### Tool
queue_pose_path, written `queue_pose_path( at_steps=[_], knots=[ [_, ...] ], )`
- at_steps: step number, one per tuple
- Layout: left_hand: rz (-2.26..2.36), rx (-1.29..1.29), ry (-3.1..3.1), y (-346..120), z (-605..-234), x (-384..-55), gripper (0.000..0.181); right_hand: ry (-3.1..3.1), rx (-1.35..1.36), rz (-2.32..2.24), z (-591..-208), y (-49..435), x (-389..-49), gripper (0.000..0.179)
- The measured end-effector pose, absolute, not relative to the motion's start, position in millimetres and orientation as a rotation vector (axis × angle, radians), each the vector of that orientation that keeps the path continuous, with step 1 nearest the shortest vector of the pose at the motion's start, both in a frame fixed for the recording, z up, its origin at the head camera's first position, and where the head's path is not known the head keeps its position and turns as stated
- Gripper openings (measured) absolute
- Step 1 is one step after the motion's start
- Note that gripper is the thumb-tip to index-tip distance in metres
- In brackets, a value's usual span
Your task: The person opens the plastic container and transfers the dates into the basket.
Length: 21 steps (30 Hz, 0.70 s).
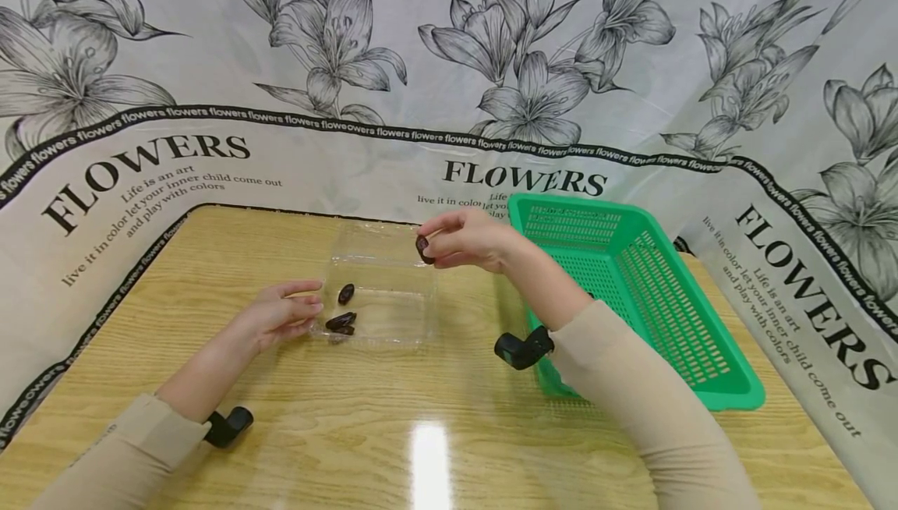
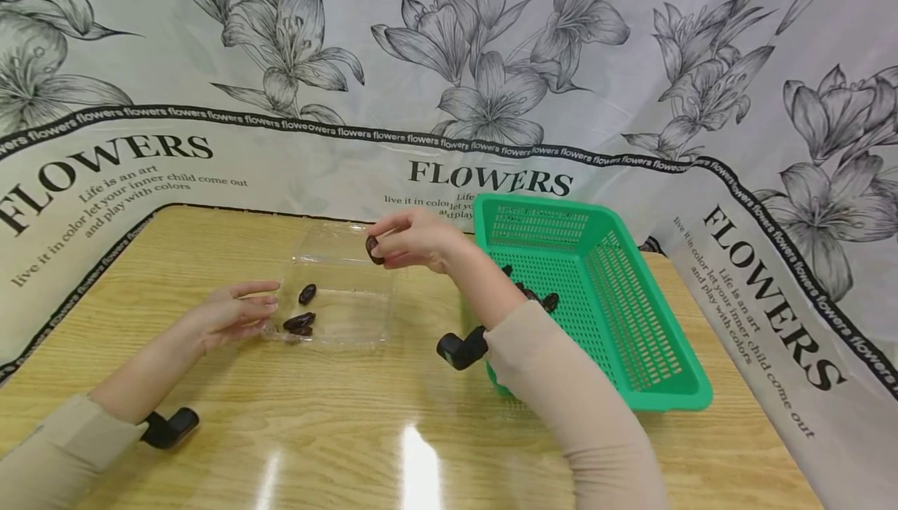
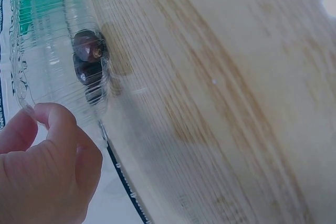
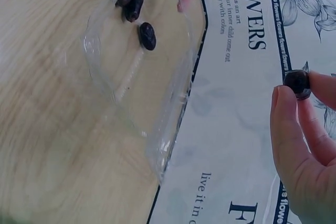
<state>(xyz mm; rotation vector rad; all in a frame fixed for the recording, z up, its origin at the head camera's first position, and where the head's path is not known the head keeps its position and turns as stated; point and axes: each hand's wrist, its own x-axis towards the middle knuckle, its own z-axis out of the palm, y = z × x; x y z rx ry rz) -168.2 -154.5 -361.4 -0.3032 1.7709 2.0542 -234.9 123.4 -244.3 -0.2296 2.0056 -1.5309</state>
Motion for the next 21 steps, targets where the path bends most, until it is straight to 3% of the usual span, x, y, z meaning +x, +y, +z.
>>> queue_pose_path(
  at_steps=[21],
  knots=[
    [2.051, -0.331, 1.759, -153.8, -360.6, -168.7, 0.062, 2.057, -0.191, -1.63, -218.0, 194.4, -243.3, 0.043]
  ],
)
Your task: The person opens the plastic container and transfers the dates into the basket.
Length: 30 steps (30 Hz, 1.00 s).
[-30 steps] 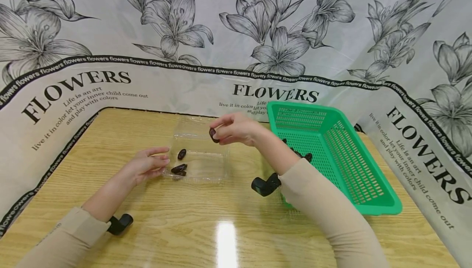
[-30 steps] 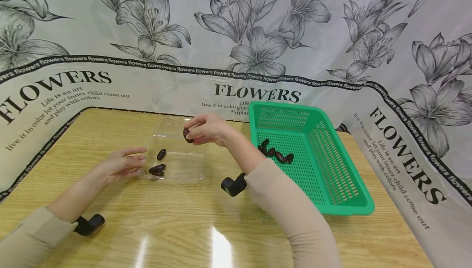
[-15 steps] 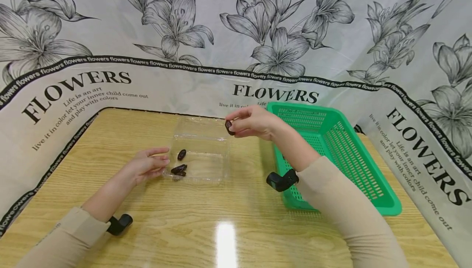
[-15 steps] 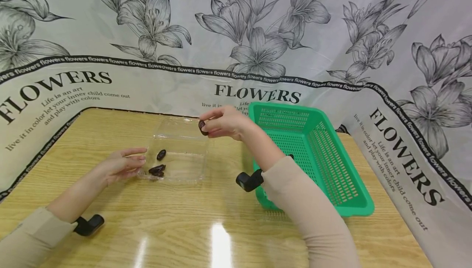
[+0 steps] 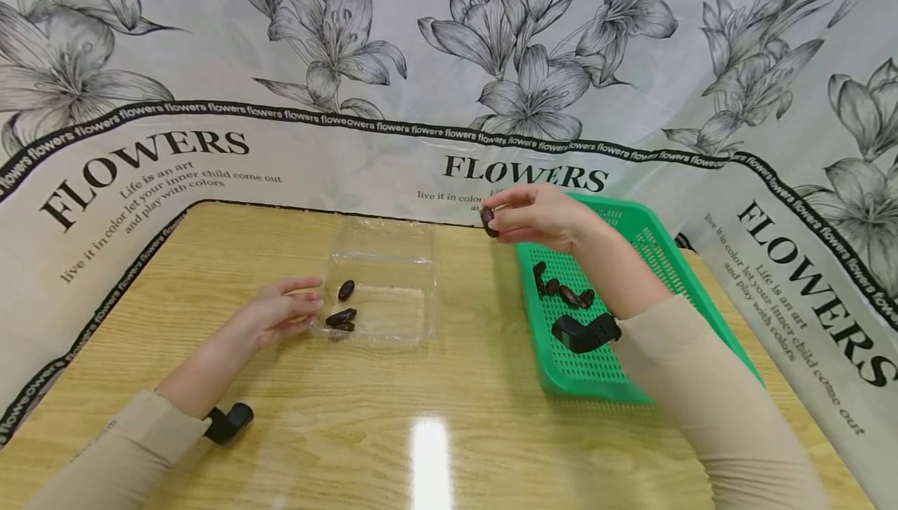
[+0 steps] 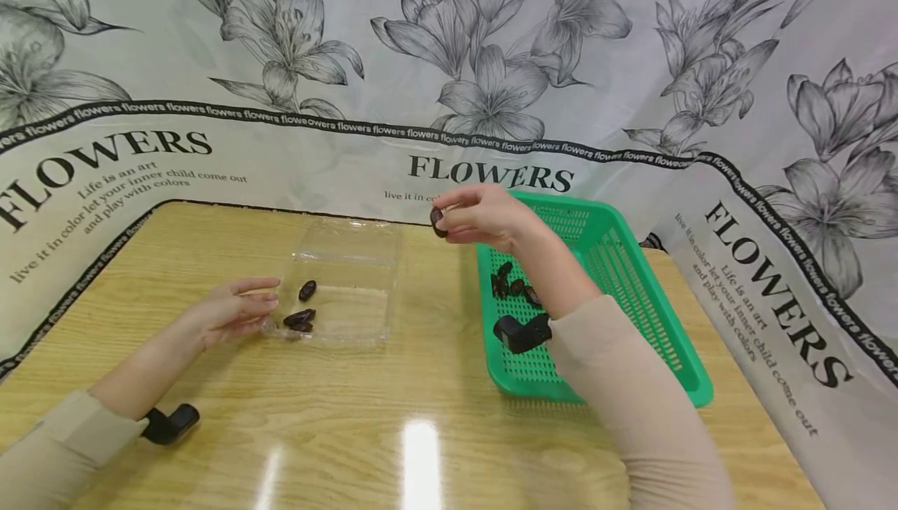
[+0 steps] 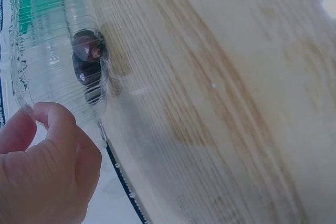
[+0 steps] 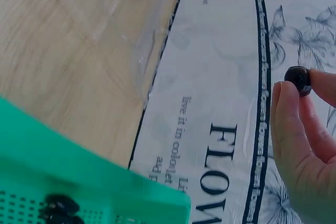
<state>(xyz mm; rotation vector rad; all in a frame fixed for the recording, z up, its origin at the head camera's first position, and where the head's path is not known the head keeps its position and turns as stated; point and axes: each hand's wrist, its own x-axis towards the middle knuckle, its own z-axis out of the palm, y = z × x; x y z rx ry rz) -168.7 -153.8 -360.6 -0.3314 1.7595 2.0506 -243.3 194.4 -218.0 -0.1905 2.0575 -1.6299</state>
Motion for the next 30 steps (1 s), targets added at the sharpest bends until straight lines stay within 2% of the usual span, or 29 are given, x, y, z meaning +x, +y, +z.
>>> queue_pose_path(
  at_steps=[11, 19, 27, 30],
  knots=[
    [2.034, -0.283, 1.791, -154.0, -364.9, -170.3, 0.063, 1.972, -0.057, -1.811, -220.8, 248.0, -244.9, 0.021],
    [2.039, -0.303, 1.782, -154.3, -364.5, -170.9, 0.063, 1.975, 0.093, -1.856, -240.7, 278.0, -254.7, 0.021],
    [2.032, -0.297, 1.786, -154.4, -366.1, -171.6, 0.063, 2.028, 0.165, -1.863, -284.5, 311.4, -271.5, 0.022],
    [2.031, -0.289, 1.788, -154.1, -368.3, -170.8, 0.063, 2.117, 0.221, -1.757, -297.3, 312.3, -273.5, 0.034]
  ],
)
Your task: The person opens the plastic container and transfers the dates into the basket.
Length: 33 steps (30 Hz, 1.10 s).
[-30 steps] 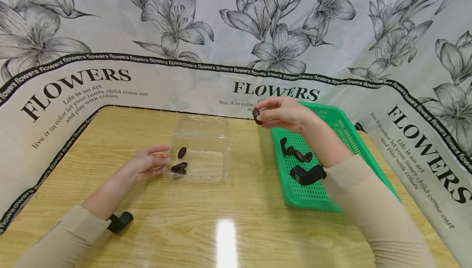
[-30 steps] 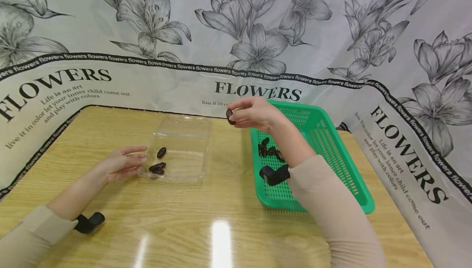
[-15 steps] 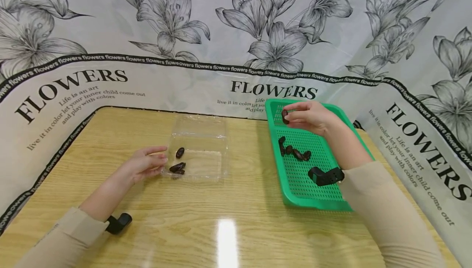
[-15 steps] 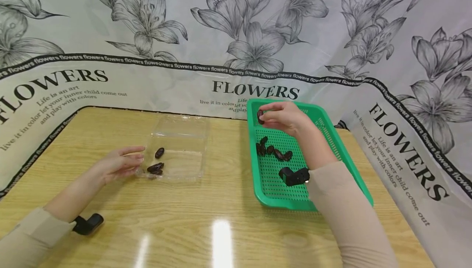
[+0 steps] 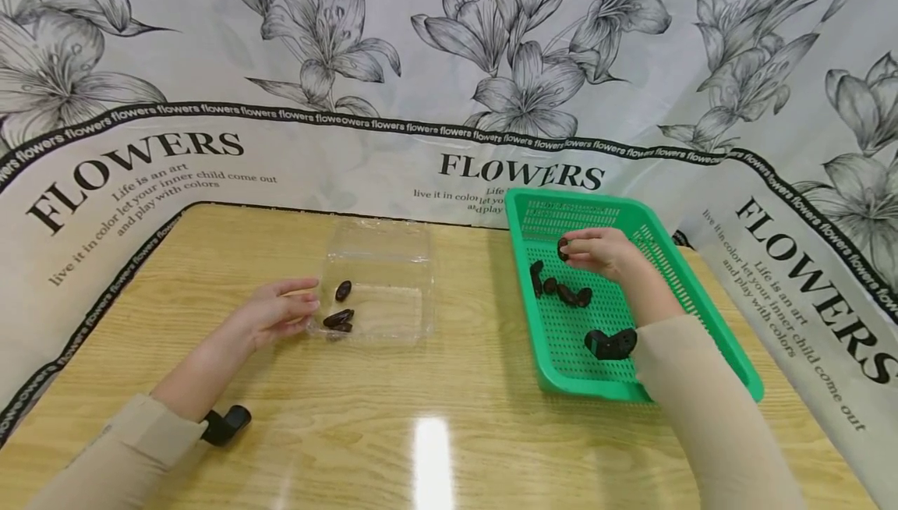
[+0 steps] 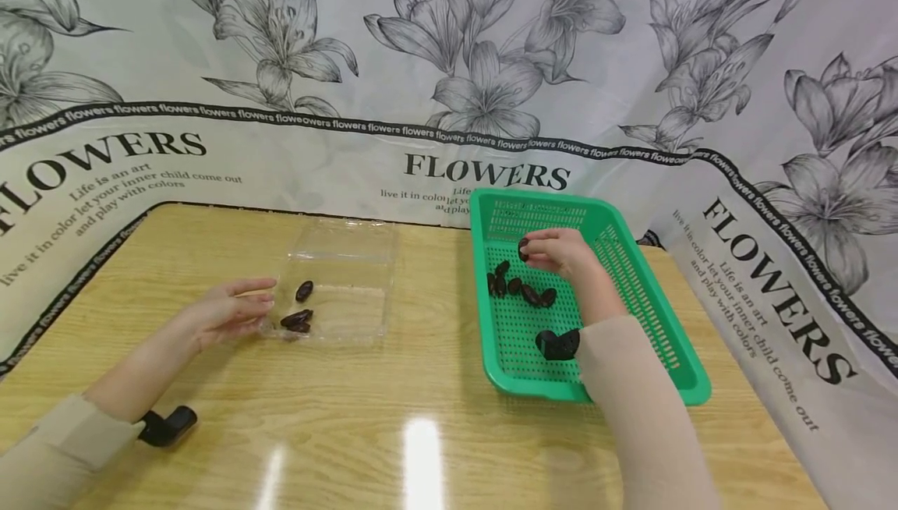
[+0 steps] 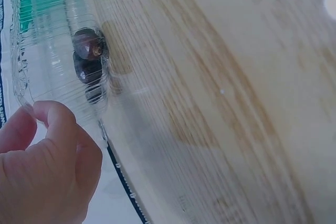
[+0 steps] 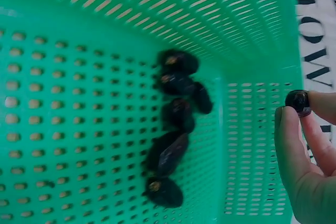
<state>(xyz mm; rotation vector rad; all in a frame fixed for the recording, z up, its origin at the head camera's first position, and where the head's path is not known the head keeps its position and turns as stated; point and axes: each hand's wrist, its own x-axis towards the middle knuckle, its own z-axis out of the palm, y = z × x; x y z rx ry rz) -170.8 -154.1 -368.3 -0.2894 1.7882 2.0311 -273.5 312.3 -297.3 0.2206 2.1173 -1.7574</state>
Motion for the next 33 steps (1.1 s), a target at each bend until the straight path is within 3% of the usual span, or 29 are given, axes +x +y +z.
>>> queue_pose_path(
  at_steps=[5, 13, 33],
  knots=[
    [2.025, -0.279, 1.8, -155.2, -369.6, -170.4, 0.063, 2.259, 0.275, -1.545, -311.7, 301.1, -274.8, 0.052],
    [2.037, -0.293, 1.807, -154.4, -367.5, -170.3, 0.063, 2.408, 0.372, -1.36, -332.5, 297.2, -284.4, 0.042],
    [2.01, -0.319, 1.864, -151.3, -369.2, -169.7, 0.06, 2.503, 0.276, -1.251, -344.6, 301.9, -296.3, 0.036]
  ],
)
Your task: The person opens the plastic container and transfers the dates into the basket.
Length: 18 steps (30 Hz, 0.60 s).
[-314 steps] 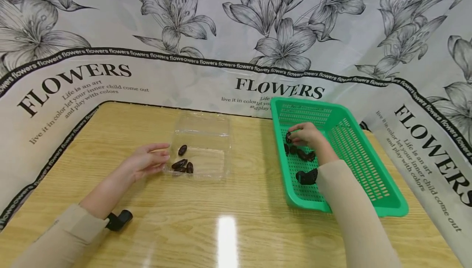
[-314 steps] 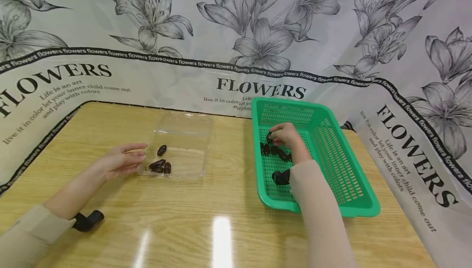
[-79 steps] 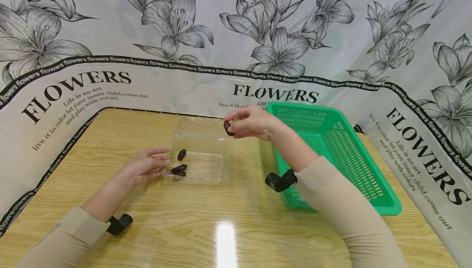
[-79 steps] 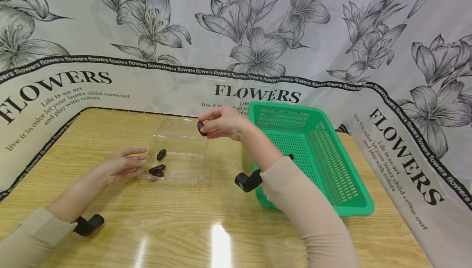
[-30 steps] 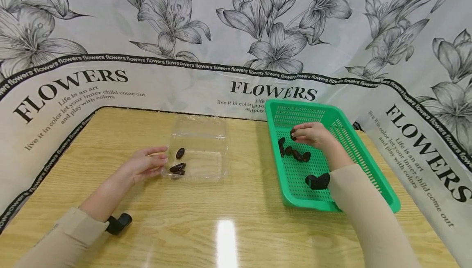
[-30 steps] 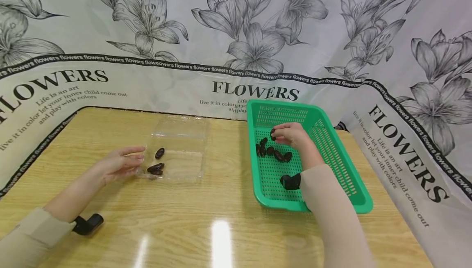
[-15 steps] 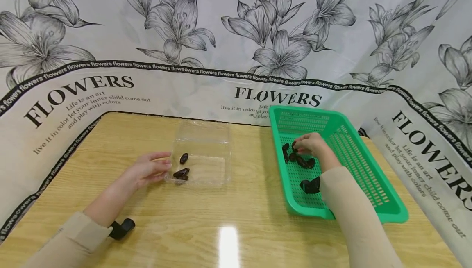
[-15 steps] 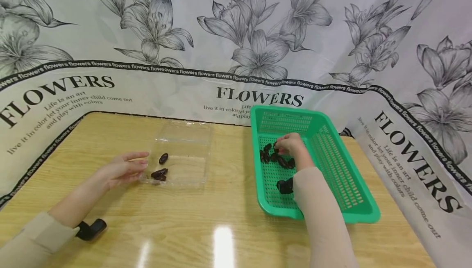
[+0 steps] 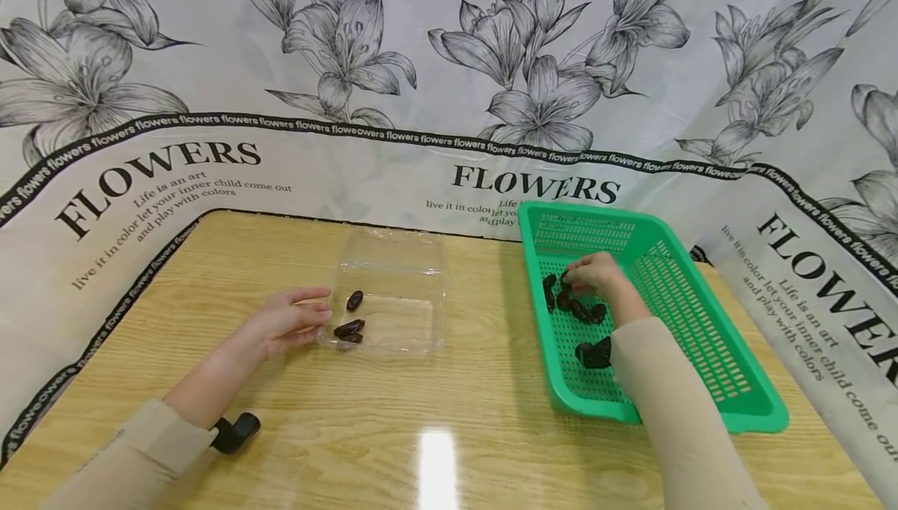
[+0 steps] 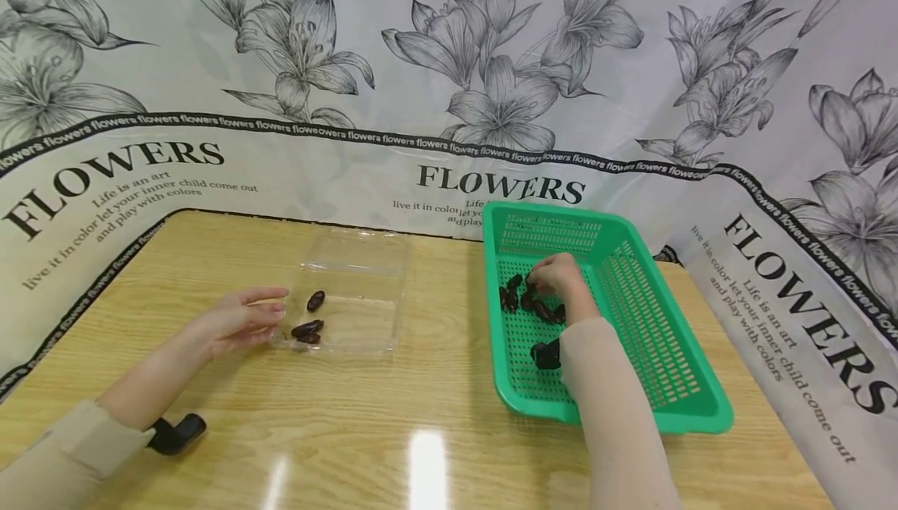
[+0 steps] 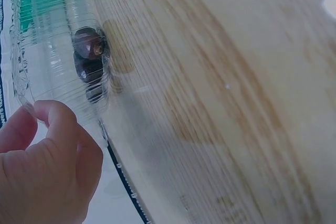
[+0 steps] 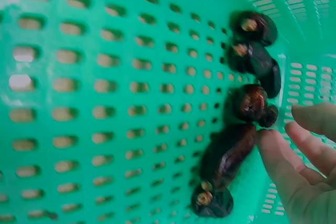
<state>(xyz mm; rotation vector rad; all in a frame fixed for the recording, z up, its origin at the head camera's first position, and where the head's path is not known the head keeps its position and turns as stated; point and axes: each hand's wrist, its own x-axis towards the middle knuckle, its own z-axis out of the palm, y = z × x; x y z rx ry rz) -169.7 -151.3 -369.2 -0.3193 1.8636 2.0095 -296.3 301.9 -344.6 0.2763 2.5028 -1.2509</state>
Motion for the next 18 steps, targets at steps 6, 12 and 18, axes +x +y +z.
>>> queue_pose_path(
  at_steps=[6, 12, 18],
  knots=[
    [2.015, -0.327, 1.851, -150.0, -370.0, -169.5, 0.06, 2.495, 0.262, -1.236, -334.7, 304.5, -291.8, 0.04],
    [2.036, -0.321, 1.837, -151.2, -371.0, -171.5, 0.06, 2.474, 0.228, -1.282, -314.9, 301.6, -287.3, 0.045],
    [2.034, -0.329, 1.831, -151.0, -371.0, -171.4, 0.06, 2.396, 0.13, -1.375, -290.3, 286.3, -283.6, 0.051]
  ],
)
